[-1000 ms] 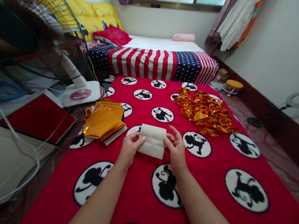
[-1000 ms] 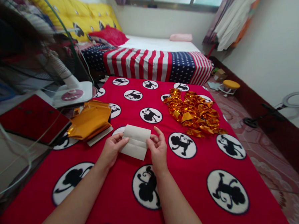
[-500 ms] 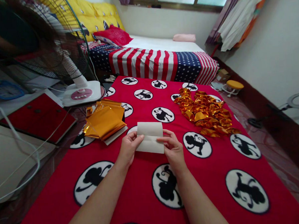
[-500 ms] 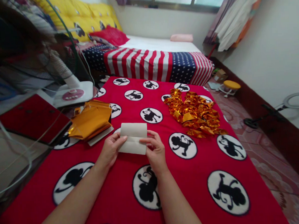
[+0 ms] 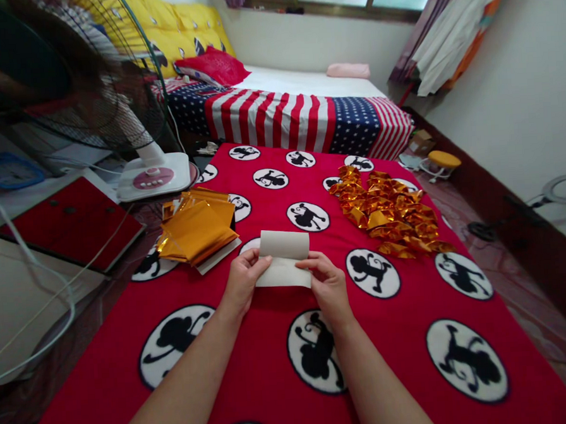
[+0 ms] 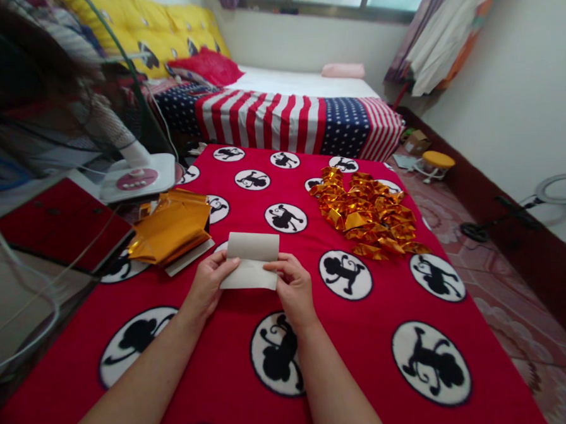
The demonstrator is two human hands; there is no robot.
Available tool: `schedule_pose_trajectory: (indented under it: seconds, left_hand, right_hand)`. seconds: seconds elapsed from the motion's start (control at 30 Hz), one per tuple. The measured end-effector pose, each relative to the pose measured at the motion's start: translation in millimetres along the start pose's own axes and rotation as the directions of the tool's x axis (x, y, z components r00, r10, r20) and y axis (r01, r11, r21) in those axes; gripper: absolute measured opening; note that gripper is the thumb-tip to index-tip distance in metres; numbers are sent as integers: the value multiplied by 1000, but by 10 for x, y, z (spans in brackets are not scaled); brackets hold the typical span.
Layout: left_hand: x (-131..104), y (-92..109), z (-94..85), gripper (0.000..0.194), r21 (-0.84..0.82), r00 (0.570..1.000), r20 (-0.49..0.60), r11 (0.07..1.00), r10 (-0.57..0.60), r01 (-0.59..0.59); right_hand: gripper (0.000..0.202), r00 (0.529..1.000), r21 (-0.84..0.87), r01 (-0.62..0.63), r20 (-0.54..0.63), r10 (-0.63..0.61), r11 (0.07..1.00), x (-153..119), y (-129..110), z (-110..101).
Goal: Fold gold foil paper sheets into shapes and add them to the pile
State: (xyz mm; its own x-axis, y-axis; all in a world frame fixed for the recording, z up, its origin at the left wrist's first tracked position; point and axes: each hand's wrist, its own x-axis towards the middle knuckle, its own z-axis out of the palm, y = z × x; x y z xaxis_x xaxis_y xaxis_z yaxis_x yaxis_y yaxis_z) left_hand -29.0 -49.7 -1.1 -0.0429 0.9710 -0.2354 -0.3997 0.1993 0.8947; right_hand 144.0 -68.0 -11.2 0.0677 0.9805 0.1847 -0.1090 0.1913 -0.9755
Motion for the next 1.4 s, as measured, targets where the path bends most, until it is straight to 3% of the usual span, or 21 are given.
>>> schedule_pose_trajectory:
  seconds: [0.33,0.53,0.7,0.8,0.97,1.1,1.17,1.27,1.33,1.4]
  left_hand:
    - [-10,8,17,34,1,1000,-13,1000,-8,8]
    - [-1,27,1,38,-36,1000,-2,999,-26,26]
    - [18,34,-9,58,-123,1000,-12,992,7,-9]
    - [13,51,15,69,-146,1000,-5,989,28,-29]
    - [-13,46,70,57,-132,993,117,991,15,1]
    - [11,-4,66,44,-189,998,48,982,35,-26]
    - [32,-21,41,41,-193,999,2,980,44,-43]
    - [41,-19,-9,39,-125,1000,17,992,19,-16]
    - [27,1,-40,37,-10,993,117,1000,-7,9]
    - [5,29,-64,35,135,968,251,991,-31,-3]
  right_hand:
    - [12,1000,13,-22,-8,22,1000,7,-32,11]
    - [23,996,-50,-17,88,22,999,-22,-77,-6]
    - [30,995,-80,-16,95,24,997,-49,-110,8]
    - [45,995,-11,-7,97,8,1000,-51,-70,26]
    - [61,980,-12,-4,201,6,1000,-75,-17,78]
    - [59,966,-49,-21,255,33,999,-125,-48,105]
    - [52,983,-7,-64,174,65,998,-129,-67,91]
    - [44,989,132,-78,-118,93,988,-72,-75,30]
    - [44,963,221,-82,-234,135,972,-8,-66,-24]
    - [48,963,247,-111,-214,166,963,48,-52,-67]
